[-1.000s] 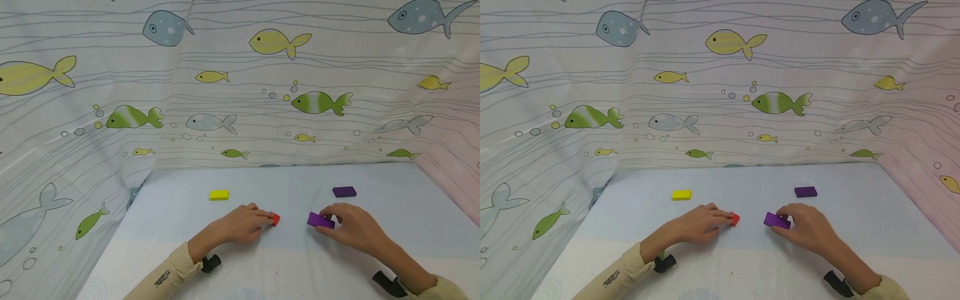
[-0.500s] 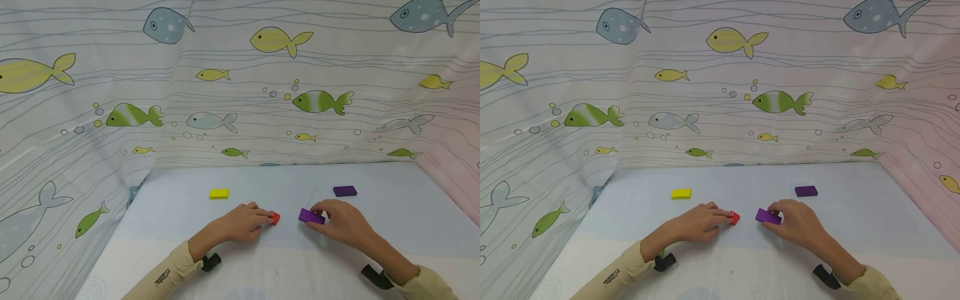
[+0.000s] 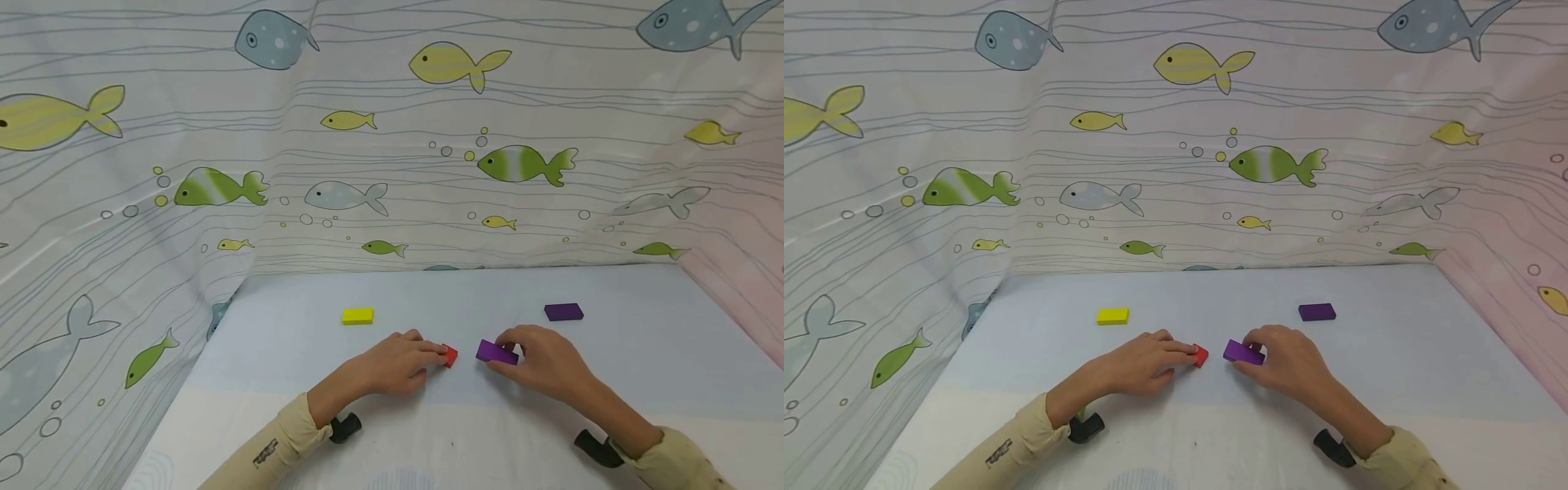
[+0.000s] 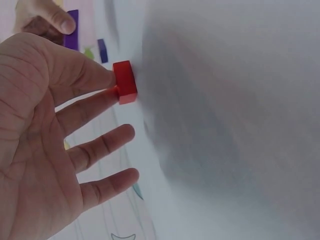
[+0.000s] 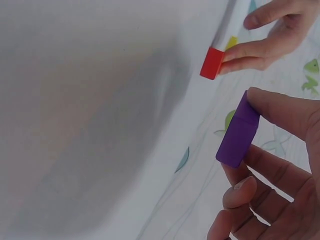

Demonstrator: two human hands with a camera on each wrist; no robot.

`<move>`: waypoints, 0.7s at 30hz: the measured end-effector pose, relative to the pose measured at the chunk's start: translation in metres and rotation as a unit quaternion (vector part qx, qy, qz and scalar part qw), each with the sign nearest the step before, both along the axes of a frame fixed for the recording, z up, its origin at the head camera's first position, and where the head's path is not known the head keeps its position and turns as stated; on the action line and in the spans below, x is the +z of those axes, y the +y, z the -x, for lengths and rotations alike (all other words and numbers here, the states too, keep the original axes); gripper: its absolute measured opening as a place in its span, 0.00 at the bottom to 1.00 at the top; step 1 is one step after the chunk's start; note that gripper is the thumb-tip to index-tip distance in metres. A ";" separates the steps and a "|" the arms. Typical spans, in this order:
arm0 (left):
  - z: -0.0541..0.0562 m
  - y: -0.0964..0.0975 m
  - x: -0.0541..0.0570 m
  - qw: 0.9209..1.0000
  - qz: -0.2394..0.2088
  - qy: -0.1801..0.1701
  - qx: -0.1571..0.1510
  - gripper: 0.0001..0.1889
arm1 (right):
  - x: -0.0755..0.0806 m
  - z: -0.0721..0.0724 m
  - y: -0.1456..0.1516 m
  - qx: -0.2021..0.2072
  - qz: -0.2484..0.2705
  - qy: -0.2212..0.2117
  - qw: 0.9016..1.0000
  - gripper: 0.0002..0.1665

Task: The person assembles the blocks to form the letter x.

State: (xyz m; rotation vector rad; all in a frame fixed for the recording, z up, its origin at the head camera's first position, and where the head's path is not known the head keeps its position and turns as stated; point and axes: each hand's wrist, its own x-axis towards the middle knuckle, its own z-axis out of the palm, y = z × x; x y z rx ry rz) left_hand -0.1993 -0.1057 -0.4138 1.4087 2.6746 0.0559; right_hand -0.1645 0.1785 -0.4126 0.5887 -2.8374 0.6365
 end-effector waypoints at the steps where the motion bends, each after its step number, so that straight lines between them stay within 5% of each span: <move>1: 0.000 0.000 0.000 1.000 -0.001 0.000 -0.001 0.22 | 0.000 0.000 -0.001 -0.003 -0.001 -0.001 1.000 0.20; 21: -0.001 0.002 0.004 1.000 -0.010 0.019 -0.019 0.21 | -0.007 0.003 -0.022 0.003 0.000 -0.007 1.000 0.17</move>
